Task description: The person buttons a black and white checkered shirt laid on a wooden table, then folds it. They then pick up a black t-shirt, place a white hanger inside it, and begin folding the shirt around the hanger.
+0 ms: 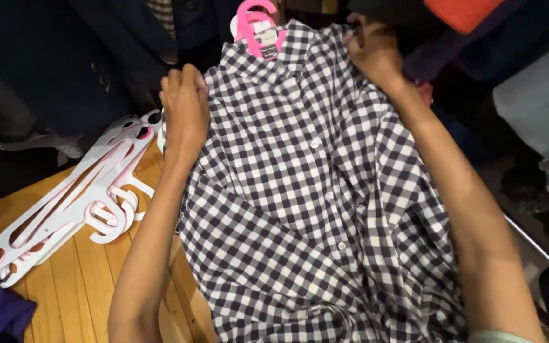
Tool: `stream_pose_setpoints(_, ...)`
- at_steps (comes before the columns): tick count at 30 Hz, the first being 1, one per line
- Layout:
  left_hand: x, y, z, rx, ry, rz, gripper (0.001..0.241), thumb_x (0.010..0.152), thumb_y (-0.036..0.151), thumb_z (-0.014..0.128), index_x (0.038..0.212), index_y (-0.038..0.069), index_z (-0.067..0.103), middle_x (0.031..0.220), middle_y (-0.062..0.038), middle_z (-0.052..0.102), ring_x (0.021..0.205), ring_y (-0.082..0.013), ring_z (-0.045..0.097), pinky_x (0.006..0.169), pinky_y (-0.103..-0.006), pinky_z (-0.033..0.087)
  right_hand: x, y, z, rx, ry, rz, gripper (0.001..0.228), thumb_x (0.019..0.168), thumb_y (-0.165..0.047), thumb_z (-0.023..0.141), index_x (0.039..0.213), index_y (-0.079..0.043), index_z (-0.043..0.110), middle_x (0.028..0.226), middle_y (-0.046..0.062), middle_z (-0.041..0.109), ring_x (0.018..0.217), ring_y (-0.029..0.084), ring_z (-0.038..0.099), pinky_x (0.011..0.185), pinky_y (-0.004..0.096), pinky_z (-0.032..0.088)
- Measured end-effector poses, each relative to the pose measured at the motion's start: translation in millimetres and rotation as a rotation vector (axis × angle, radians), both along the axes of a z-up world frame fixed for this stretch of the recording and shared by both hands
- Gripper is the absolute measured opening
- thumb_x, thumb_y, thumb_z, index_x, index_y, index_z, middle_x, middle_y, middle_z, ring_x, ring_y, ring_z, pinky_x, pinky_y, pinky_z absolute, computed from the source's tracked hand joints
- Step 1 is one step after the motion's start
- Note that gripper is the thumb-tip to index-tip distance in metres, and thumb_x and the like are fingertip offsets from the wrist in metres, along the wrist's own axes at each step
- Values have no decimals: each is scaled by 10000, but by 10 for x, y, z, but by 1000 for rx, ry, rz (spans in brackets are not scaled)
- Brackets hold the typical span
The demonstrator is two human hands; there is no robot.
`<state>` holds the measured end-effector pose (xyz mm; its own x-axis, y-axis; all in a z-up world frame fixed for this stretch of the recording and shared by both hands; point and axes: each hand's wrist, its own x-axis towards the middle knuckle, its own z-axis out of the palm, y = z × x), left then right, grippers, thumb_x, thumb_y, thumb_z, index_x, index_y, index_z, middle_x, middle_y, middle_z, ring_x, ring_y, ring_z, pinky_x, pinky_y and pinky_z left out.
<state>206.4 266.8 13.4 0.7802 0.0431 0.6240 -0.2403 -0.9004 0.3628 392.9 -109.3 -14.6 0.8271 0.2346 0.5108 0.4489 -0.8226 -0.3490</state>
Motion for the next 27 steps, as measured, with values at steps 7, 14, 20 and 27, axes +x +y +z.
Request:
stream_pose_setpoints(7,-1025,-524,466,-18,-37,-36,146,1079,76,514,1204,3,502,1393,-289,426,1363,-462,372,1131,-592,313,-1815,61,751,90,-38,409,392,1124,-215,529,1427,32,503,1471,244,484,1399,383,455,1167,482,347)
stream_pose_setpoints(14,-2274,-1153,157,48,267,-379,438,1031,338,523,1333,21,514,1530,-263,336,1468,-448,250,1179,-646,196,-3232,-369,513,246,29,236,614,1041,-300,558,1508,53,371,1489,286,392,1429,456,390,1188,544,337)
stream_pose_setpoints(20,-2936,-1468,-279,468,364,-490,879,1023,683,349,1634,118,65,1683,-210,-136,1537,-340,-107,1227,-519,-44,-4127,-782,328,270,409,9,698,850,-361,719,1404,-18,469,1412,173,563,1283,315,576,1043,412,461)
stream_pose_setpoints(27,-3352,-1750,-142,198,693,-1061,999,891,726,401,1578,29,200,1645,-315,11,1518,-467,-58,1172,-643,-61,-4508,-1789,-506,1219,589,-296,446,928,-249,654,1346,-100,608,1274,91,687,1096,173,664,972,292,536)
